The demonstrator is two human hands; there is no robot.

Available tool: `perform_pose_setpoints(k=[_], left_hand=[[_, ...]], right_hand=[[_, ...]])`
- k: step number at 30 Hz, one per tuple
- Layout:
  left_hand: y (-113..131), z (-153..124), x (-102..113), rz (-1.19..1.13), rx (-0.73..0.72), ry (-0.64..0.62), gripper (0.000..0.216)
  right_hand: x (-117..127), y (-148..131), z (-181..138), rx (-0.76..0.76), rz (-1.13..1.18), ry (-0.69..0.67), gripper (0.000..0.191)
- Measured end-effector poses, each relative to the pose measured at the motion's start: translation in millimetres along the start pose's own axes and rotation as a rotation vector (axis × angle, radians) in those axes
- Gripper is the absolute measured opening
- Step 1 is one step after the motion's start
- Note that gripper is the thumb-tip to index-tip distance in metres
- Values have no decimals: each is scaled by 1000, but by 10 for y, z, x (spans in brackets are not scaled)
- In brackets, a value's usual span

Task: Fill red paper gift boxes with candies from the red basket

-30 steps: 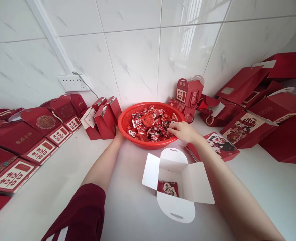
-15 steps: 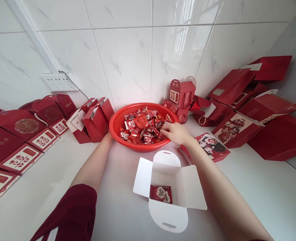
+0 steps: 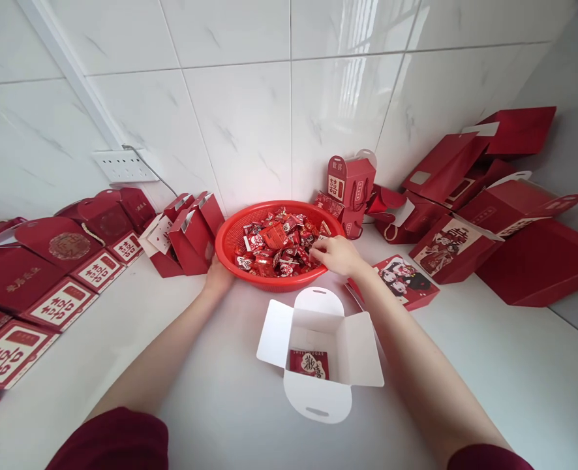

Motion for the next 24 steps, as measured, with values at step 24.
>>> perform_pose_setpoints(k=[24], left_hand=[[1043,-700,906,-53,-170,128,19]], right_hand=[[43,-30,-66,18,-5,54,36]])
Point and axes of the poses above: each hand's wrist, its own z-axis towards the middle knuckle, its own x-axis out of the back of the hand, y = z × x, the point moved 7 cm from there along z, towards the middle knuckle, and after that the axes turned 1 degree about -z, right-handed, at the moved point
